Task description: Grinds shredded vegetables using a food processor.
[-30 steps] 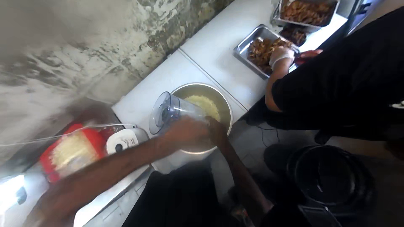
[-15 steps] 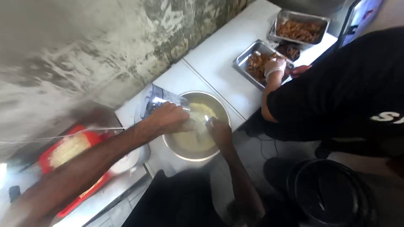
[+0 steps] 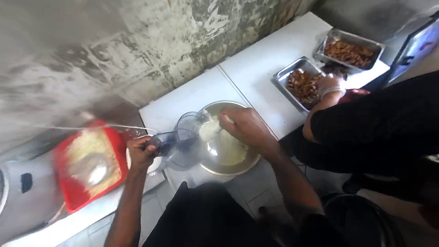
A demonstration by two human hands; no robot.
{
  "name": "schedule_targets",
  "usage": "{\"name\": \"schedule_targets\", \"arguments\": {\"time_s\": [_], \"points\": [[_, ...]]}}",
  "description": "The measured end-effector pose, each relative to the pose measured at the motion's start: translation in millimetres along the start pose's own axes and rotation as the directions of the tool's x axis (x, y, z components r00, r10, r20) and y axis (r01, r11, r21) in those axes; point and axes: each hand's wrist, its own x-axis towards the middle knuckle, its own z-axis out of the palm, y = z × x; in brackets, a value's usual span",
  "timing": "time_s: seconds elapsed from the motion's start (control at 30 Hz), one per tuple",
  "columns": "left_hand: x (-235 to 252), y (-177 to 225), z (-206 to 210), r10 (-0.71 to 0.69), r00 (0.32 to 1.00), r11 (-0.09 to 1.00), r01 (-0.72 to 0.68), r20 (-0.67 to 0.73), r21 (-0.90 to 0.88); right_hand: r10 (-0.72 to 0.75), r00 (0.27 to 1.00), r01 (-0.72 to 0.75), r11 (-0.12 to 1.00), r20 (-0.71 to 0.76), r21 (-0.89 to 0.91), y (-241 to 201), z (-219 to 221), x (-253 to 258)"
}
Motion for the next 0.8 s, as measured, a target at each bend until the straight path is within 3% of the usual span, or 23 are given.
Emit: {"name": "schedule_targets", "arguments": {"time_s": [0.07, 0.17, 0.27, 0.43, 0.6, 0.7, 0.8], "points": [[-11.7, -6.0, 0.1, 0.031, 0.999, 0.996, -0.033, -0.024, -0.084, -0.149, 0.977, 0.153, 0.988, 0.15, -0.019, -12.8, 5.0, 24.8], [-21.7, -4.5, 3.8, 0.1, 0.994, 0.987, -0.104, -0.035, -0.119, -0.326, 0.87, 0.35, 0.937, 0.369, 0.003, -26.1, 20.4, 55.7], [-26.5, 0.3, 5.7, 0.13, 0.99, 0.98, -0.135, -0.048, -0.149, -0.339, 0.74, 0.427, 0.904, 0.581, -0.016, -44.8, 32.7, 74.4], [-40.4, 3.3, -4.7, 0.135, 0.985, 0.974, -0.151, -0.105, -0.17, -0.461, 0.599, 0.596, 0.803, 0.655, 0.021, -68.1, 39.2, 88.9], [-56.7, 7.2, -20.3, 0.115, 0.975, 0.946, -0.166, -0.191, -0.279, -0.425, 0.579, 0.618, 0.785, 0.696, -0.035, -78.3, 35.9, 90.0], [-61.1, 11.2, -22.6, 0.115, 0.972, 0.913, -0.184, -0.204, -0.364, -0.408, 0.535, 0.582, 0.813, 0.74, 0.028, -87.0, 68.6, 84.6], [-66.2, 14.2, -20.6, 0.106, 0.956, 0.932, -0.191, -0.272, -0.309, -0.423, 0.518, 0.591, 0.805, 0.744, 0.046, -87.9, 91.3, 84.3]]}}
